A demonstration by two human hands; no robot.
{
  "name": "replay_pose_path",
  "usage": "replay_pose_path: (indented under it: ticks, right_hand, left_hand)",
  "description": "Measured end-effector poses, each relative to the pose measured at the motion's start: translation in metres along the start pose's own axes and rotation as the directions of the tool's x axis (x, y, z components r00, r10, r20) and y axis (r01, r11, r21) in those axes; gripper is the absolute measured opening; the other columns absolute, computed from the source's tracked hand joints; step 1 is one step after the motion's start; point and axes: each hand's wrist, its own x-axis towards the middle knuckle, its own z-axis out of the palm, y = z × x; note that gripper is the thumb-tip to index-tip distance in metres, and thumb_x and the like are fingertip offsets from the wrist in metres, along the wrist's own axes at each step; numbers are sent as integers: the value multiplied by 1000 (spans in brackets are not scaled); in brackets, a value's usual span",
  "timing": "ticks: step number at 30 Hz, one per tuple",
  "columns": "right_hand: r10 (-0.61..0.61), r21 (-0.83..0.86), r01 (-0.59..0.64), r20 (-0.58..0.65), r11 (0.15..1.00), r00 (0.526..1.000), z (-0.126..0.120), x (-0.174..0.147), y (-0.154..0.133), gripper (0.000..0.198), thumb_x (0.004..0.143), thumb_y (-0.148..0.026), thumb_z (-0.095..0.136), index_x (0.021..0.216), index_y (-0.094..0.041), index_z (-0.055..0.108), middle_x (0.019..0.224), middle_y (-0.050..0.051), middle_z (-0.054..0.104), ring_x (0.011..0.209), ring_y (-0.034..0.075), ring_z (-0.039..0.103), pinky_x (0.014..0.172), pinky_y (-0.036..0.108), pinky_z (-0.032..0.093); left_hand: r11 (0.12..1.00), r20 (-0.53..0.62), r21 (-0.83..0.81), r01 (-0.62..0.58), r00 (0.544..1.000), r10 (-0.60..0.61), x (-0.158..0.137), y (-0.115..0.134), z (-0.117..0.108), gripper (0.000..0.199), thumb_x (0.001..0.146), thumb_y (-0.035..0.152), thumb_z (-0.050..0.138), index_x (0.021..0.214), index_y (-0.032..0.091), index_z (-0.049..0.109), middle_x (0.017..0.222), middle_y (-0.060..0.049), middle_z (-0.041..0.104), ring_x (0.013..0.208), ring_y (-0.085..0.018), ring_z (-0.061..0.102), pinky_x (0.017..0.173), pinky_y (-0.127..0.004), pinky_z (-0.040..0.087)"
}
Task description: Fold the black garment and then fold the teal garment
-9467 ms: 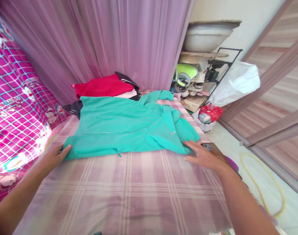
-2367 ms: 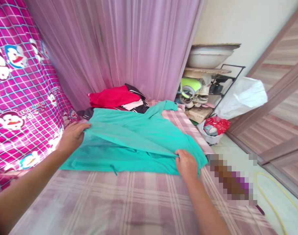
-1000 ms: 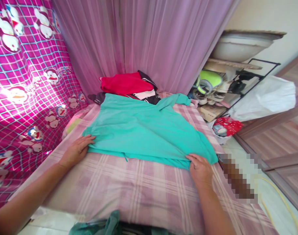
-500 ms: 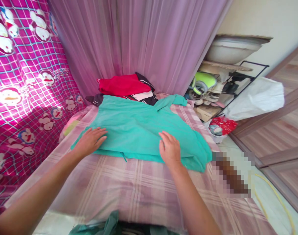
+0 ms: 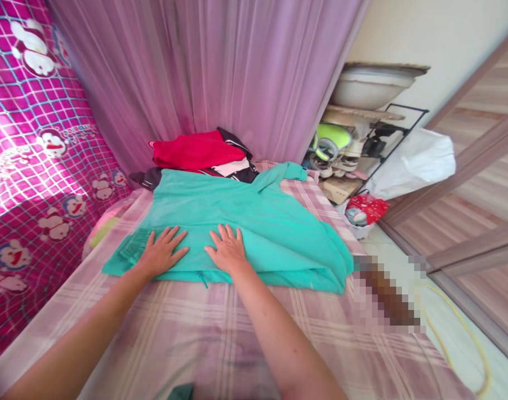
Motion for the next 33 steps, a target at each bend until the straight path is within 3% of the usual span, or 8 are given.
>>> replay_pose_path:
  ticks: [4,9,12,15,20,25,29,33]
  right_hand:
    - [121,-36,-122,-28,992,992,0,-28,38,65,97,-60,30,151,-24,37,159,11,29,146,29,24,116,54,14]
    - [310,-130,-321,-98,938,946,-6,-92,118,58,99,-53,29,149,-25,40,156,10,36,143,28,31,113,58,21]
    - [323,-222,-363,-199,905,925,-9,-131,166,52,100,-46,29,144,-25,47,153,10,41,141,28,34,113,61,19]
    - [326,-238,-382,-243,893,914,-9,-147,192,49,100,-44,32,142,-27,49,152,9,44,140,28,36,112,62,21]
    - [366,-24,-388,-285,921,886,-13,-144,203,44,99,-37,32,132,-26,59,145,8,53,136,26,43,111,58,29]
    - [282,306,-157,-426,939,859,-36,-166,211,35,92,-35,43,107,-21,71,118,9,70,112,22,63,99,38,47]
    - [83,194,-12,-366,981,927,-51,-198,202,27,85,-22,48,89,-23,74,97,6,73,94,20,65,89,35,49]
    - [-27,-27,21,-245,999,969,-48,-217,195,41,76,-9,47,104,-23,73,109,6,70,101,21,61,89,38,46]
  left_hand:
    - [1000,-12,-3,-8,1000,8,3,-3,4,61,93,57,40,145,26,46,156,-13,37,144,-36,31,113,-65,20]
    - [999,-36,-10,-31,999,31,7,-14,15,60,92,58,40,145,29,46,154,-12,40,142,-36,34,111,-65,23]
    - [999,-45,-18,-42,998,41,9,-18,19,61,92,58,40,145,29,45,154,-12,41,141,-36,35,110,-66,25]
    - [999,-56,-20,-48,997,46,9,-19,19,60,92,58,40,144,29,46,153,-12,42,140,-36,37,109,-66,25]
    - [998,-92,-21,-59,994,57,7,-17,15,57,92,55,39,141,28,49,150,-12,46,139,-35,39,110,-65,26]
    - [994,-197,-47,-100,976,89,2,-17,6,52,93,50,38,133,22,56,141,-13,56,131,-33,49,110,-60,30]
    - [985,-352,-39,-167,925,143,-5,-12,-4,39,95,44,38,114,22,65,116,-10,70,108,-26,63,99,-44,45]
    - [986,-403,23,-167,901,162,-14,-6,-12,39,96,43,37,94,21,69,90,-8,73,84,-24,67,81,-38,51]
